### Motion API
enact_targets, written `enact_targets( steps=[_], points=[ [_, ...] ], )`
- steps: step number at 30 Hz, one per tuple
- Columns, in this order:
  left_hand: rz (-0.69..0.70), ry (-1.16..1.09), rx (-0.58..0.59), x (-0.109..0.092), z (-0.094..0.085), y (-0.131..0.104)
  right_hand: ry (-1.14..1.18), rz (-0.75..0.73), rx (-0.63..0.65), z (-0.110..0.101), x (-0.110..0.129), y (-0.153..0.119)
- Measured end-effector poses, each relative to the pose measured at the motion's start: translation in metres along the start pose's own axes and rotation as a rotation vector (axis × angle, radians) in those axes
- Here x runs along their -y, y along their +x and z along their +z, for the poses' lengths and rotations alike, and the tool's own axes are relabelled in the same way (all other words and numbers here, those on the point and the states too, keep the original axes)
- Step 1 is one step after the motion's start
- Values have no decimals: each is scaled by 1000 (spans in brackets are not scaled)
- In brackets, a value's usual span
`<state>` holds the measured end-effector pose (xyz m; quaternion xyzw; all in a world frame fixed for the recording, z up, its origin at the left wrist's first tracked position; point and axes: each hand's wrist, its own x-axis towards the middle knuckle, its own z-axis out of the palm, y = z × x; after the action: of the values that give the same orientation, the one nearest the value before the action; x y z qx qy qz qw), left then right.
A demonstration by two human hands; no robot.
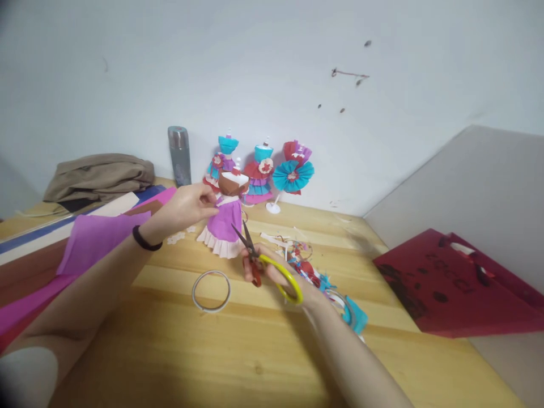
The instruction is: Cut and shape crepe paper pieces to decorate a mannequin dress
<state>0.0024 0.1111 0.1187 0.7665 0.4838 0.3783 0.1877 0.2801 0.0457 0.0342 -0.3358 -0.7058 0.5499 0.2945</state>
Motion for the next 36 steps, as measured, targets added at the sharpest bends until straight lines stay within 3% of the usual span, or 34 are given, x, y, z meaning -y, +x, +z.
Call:
enact_targets(
  steps=[8,12,18,27,36],
  points=[
    [51,249,-22,-4,8,0,139,-48,117,4,15,31],
    [91,246,-45,-7,6,-2,212,-45,110,4,17,42],
    [47,263,-48,-12,2,-3,282,-25,152,0,24,52],
    [56,259,-22,-16,1,-3,271,43,79,-9,30,54],
    [94,294,-26,-15,2,-4,316,15,206,-26,31,70]
  ],
)
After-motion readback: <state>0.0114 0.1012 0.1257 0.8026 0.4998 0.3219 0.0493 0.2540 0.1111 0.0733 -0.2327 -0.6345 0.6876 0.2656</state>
